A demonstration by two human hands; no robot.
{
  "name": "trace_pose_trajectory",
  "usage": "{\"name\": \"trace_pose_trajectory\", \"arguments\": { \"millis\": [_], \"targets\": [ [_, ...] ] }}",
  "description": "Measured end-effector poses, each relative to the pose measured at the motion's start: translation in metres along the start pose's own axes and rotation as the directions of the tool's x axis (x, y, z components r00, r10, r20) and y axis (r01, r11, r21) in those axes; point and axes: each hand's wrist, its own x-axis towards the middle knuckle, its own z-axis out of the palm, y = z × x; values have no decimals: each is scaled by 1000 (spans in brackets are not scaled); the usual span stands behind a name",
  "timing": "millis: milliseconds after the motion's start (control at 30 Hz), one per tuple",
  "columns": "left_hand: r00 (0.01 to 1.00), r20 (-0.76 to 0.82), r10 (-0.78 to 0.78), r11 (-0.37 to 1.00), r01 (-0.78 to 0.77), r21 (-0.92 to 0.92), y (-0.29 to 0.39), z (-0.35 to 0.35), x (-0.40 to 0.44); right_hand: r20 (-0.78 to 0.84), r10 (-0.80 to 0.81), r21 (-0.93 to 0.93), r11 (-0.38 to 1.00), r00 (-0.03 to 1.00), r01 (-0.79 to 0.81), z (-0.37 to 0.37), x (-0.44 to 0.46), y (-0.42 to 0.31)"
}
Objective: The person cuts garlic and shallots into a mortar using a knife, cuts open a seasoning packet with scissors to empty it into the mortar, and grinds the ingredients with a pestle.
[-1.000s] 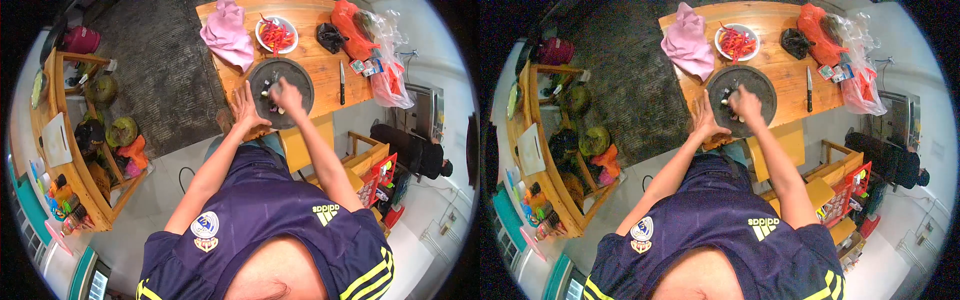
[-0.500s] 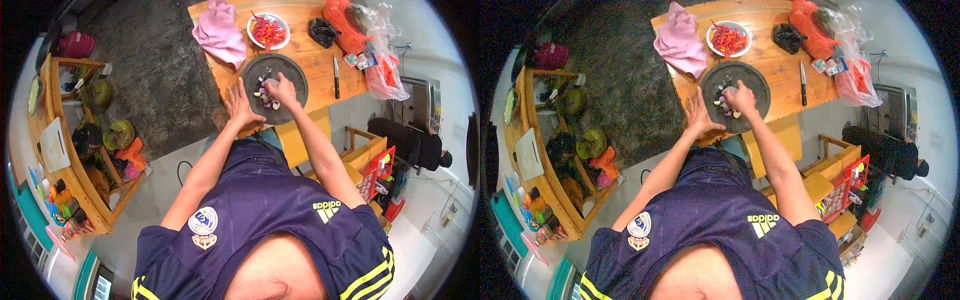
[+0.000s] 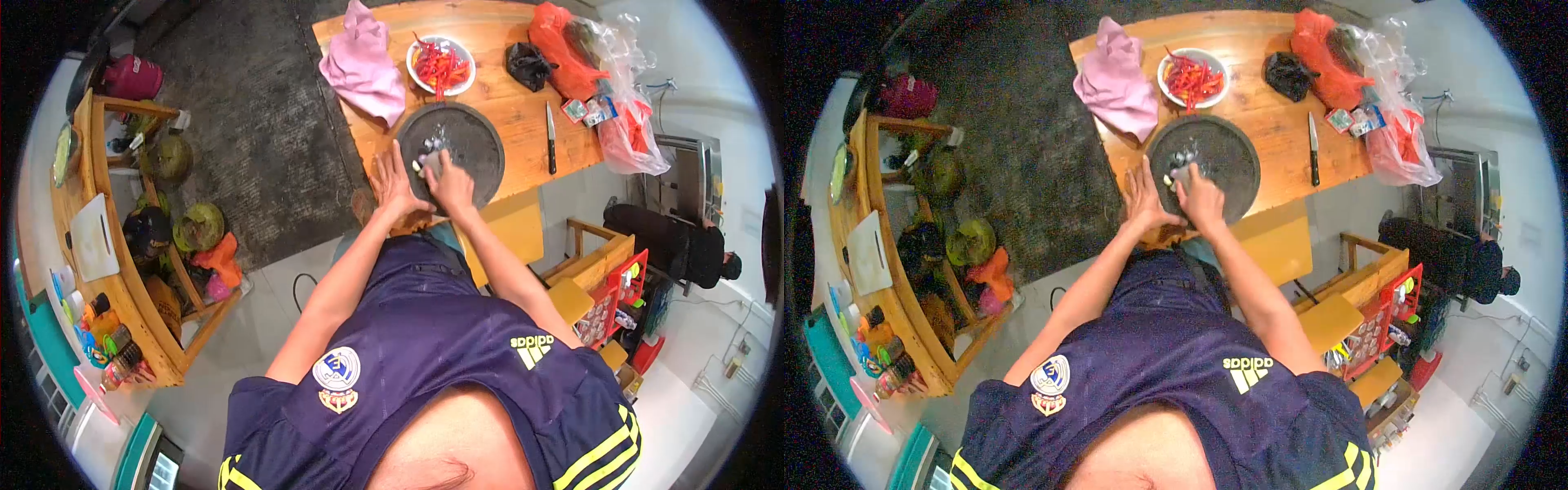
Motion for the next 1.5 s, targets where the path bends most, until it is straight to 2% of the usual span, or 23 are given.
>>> {"name": "trace_pose_trajectory", "arguments": {
  "millis": [67,100,133,200,233,267,333,400,467,533,667,733,800,867,933,1000,1133,1200,1267,1333,1400,1467,1500],
  "targets": [
    [1000,-23,16,1000,-16,6,2,0,-2,-37,56,28,998,998,-55,-7,29,10],
    [999,-26,29,999,-29,14,3,-1,-2,19,110,57,992,994,-111,-8,56,24],
    [1000,-2,9,1000,-9,20,3,-2,-5,184,111,190,971,977,-146,-19,74,39],
    [999,14,-29,999,29,20,6,-4,-2,-37,35,164,986,999,-29,4,51,46],
    [999,26,-23,1000,23,-6,6,-7,-1,13,67,36,997,998,-67,1,25,18],
    [1000,-1,-6,1000,6,-12,7,-9,3,13,-33,-74,997,999,34,3,6,5],
    [1000,-7,19,1000,-19,-14,6,-7,-3,-10,28,-60,998,1000,-29,6,12,9],
    [1000,-12,8,1000,-8,5,4,-3,-3,26,20,114,993,999,-22,-2,49,28],
    [1000,13,-20,1000,20,23,5,-5,-2,152,139,290,940,978,-179,-3,63,45],
    [999,19,-33,999,32,24,6,-6,1,-3,88,-26,996,996,-88,8,15,11],
    [999,30,-37,999,36,23,6,-5,-1,45,119,114,986,992,-123,-4,30,8],
    [1000,1,6,1000,-7,22,3,-3,2,348,144,141,969,927,-203,-19,84,29],
    [999,22,-41,998,40,50,3,-1,2,169,49,69,996,984,-62,-18,97,11],
    [999,23,-39,999,38,37,4,-3,-2,34,-35,-123,992,999,39,-2,80,-13],
    [999,18,-29,999,28,32,4,-2,0,-30,-243,-182,955,970,234,10,42,-15],
    [1000,-16,21,1000,-21,2,2,-1,1,28,-213,-223,951,977,214,6,20,-8],
    [1000,-25,15,1000,-15,8,0,-1,1,-5,-16,-41,999,1000,16,-14,71,17],
    [999,16,-38,999,38,5,6,-5,-2,275,121,260,946,954,-195,-30,93,38],
    [1000,9,-30,999,30,21,4,-4,-1,24,31,99,995,999,-33,1,58,44],
    [1000,4,-22,1000,22,7,4,-4,-2,41,9,-119,993,999,-4,2,21,18],
    [1000,-28,-2,1000,2,10,1,-2,2,-78,-35,-101,995,996,27,-4,34,20],
    [1000,-10,-3,1000,3,9,4,0,0,105,80,120,988,991,-93,-29,76,35],
    [1000,11,-27,1000,27,10,6,-2,-2,217,89,144,982,972,-122,-31,82,33]
  ]
}}
